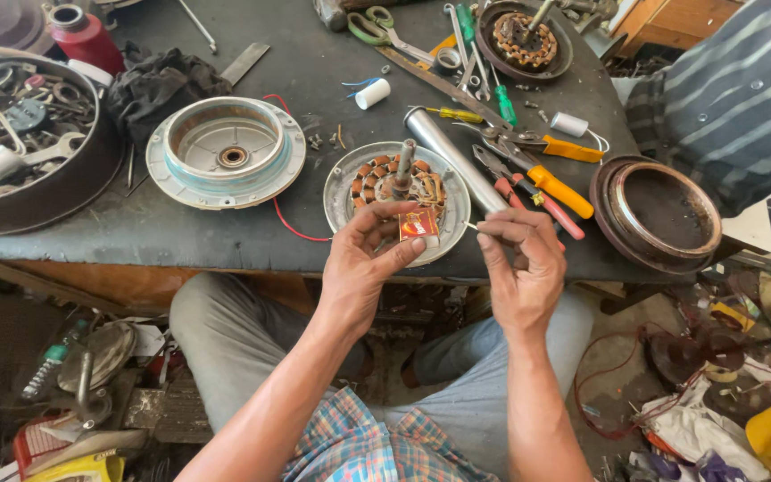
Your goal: The person uses a screwdriver and pliers to adjust and remove wires from a motor stator. They then light a match and apply the flame to the stator windings.
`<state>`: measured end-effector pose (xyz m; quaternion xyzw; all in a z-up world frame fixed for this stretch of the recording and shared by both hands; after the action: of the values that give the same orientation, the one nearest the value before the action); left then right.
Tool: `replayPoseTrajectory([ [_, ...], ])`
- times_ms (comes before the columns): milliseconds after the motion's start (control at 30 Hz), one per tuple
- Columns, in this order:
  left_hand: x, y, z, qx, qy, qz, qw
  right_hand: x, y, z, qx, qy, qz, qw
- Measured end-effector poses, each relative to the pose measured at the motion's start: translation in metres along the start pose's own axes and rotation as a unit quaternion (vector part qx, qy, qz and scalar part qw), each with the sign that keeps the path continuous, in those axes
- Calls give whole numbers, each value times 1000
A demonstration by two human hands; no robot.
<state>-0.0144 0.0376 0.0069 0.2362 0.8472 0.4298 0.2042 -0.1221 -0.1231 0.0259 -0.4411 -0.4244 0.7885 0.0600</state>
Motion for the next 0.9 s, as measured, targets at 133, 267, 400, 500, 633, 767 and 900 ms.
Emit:
replayPoseTrajectory([
  [133, -2, -2, -7, -3, 17, -5, 1000, 6, 5, -11, -88, 20, -19, 996],
  [267, -4, 0, -10, -10, 24, -6, 1000, 8, 2, -15, -94, 46, 14, 994],
  [400, -5, -1, -15, 10, 23, 3, 1000, -4, 9, -16, 54, 23, 65, 996],
  [500, -5, 1, -15, 16, 35, -2, 999, -11, 24, -16, 43, 54, -20, 997],
  [633, -3, 4, -8, 16, 45, -17, 999, -13, 44, -22, -147, 30, -77, 986],
  [767, -2, 5, -5, 23, 53, -18, 998, -14, 53, -25, -160, 26, -66, 985],
  [900, -2, 2, -2, 30, 51, -22, 998, -13, 56, -25, -159, 31, -94, 982],
])
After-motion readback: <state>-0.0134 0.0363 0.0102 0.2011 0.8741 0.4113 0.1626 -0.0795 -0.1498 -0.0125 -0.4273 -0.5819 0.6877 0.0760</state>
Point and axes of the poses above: each hand's wrist, its own x-axis away from the middle knuckle, its own z-axis out of the back of the hand, y = z × x, the point moved 1 cm from there along -x, towards the middle knuckle, and after that the axes turned 2 degrees about -z, right-handed, at the moved point
